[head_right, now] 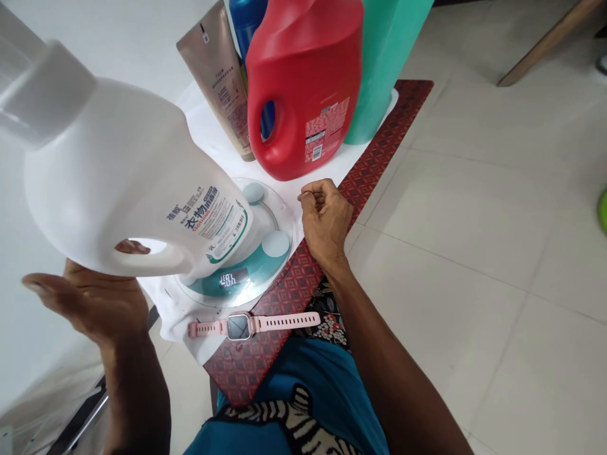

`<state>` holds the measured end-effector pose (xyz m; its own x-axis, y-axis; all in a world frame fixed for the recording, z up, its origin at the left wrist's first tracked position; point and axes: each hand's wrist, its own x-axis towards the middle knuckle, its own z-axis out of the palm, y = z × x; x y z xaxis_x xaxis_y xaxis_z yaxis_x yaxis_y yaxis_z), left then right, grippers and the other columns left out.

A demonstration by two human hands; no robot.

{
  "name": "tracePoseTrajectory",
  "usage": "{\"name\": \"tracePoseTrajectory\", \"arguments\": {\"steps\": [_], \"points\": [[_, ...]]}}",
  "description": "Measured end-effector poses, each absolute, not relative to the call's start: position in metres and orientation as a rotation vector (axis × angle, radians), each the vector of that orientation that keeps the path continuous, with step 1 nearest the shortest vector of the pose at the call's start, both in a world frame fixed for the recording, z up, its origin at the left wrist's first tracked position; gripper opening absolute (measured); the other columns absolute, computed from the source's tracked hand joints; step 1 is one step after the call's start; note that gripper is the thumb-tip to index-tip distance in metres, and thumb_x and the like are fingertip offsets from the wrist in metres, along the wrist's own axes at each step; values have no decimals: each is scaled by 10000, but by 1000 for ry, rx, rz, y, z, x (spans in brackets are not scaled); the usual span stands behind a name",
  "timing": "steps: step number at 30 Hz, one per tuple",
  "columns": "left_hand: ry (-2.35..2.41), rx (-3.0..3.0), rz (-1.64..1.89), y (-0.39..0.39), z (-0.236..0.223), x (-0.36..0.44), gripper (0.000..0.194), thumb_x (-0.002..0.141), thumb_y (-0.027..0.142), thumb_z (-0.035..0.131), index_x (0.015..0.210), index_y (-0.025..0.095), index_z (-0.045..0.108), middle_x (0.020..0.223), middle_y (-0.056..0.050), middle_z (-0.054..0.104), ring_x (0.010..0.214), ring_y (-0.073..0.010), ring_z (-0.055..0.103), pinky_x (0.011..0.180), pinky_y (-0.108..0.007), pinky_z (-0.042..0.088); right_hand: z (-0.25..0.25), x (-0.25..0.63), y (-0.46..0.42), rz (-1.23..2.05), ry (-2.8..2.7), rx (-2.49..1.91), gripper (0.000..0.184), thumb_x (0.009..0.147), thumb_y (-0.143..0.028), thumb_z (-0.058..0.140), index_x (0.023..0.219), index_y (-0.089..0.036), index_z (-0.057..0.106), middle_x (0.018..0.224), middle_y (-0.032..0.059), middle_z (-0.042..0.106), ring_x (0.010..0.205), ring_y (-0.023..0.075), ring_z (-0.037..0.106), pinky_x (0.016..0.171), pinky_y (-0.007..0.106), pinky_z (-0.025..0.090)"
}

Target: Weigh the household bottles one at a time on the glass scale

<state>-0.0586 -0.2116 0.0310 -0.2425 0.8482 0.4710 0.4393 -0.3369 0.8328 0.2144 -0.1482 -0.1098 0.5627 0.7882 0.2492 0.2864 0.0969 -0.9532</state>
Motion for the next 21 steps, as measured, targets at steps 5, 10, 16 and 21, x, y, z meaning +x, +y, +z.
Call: {"name": "tracePoseTrajectory", "arguments": {"steps": [5,10,16,21], "points": [[1349,1489,1806,-209,30,-24,624,845,691,882,562,260,530,559,15,439,517,-179,469,546,-381,454,-108,214,-148,481,-965,-1472,92,930,-278,588,914,-259,676,868,16,799,786,201,748,794,387,570],[1436,1303,1949,-186,41,-15,741,714,669,923,580,231,341,554,57,211,473,-109,220,438,-302,208,-109,215,-148,488,-953,-1489,100,908,-290,586,906,-263,682,850,-6,789,786,195,741,791,380,566],[1490,1233,2114,-162,51,-47,702,756,668,864,640,225,332,625,40,216,544,-113,250,477,-280,198,-107,215,-148,498,-944,-1518,104,900,-325,622,918,-258,699,816,-5,767,745,199,706,773,381,560],[1582,1286,2432,-140,56,-85,652,884,698,705,674,252,280,634,36,219,547,-121,250,486,-278,246,-105,215,-148,491,-933,-1537,106,885,-316,630,914,-242,701,794,3,752,732,193,700,755,364,546]]}}
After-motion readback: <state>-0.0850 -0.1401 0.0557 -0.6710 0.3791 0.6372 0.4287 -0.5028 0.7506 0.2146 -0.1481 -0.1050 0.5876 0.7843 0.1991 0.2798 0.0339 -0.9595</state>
